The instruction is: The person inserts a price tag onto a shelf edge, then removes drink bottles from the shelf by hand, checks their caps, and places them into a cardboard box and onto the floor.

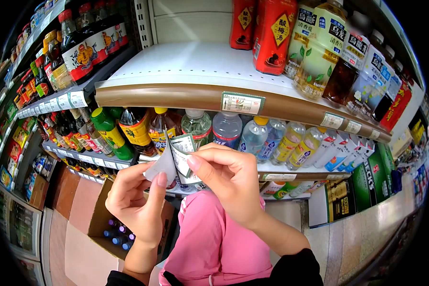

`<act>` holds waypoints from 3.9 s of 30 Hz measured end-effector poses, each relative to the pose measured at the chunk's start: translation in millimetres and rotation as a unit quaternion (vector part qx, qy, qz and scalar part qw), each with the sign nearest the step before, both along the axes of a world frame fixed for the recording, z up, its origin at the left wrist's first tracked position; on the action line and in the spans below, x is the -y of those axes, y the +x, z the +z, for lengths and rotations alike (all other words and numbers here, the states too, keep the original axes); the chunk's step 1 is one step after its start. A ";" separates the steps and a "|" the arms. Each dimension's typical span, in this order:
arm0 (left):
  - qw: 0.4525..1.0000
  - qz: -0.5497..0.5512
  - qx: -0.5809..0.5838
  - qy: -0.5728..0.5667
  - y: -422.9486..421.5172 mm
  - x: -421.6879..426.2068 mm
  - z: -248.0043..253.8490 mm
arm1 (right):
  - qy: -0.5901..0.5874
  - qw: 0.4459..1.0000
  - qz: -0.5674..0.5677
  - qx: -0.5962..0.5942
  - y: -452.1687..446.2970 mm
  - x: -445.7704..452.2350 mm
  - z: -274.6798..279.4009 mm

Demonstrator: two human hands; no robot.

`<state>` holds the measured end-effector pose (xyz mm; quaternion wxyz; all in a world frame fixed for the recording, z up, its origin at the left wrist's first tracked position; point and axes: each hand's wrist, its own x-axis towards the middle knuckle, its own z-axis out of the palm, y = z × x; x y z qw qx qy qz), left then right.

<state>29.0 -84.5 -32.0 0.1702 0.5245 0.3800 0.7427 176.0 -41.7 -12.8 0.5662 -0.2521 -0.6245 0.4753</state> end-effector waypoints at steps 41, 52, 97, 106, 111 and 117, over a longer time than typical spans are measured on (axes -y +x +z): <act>0.961 0.120 -0.239 0.071 -0.2 -12.8 -3.0 | -0.067 0.998 0.012 0.012 2.4 -4.0 -3.7; 0.983 -0.151 -0.076 -0.075 -40.2 -64.4 48.4 | 0.081 0.987 -0.017 0.134 1.0 -37.3 67.9; 0.946 0.012 -0.320 -0.043 -41.2 -162.5 88.6 | 0.254 0.895 -0.150 0.334 6.4 -137.0 84.6; 0.944 0.019 -0.328 -0.039 -39.9 -159.6 90.6 | 0.324 0.864 -0.171 0.345 5.6 -142.9 79.1; 0.943 0.049 -0.326 -0.039 -35.5 -154.8 90.0 | 0.266 0.889 -0.173 0.329 2.0 -134.2 85.7; 0.930 0.093 -0.354 -0.032 -32.9 -151.4 85.8 | 0.271 0.888 -0.168 0.331 3.5 -134.9 82.1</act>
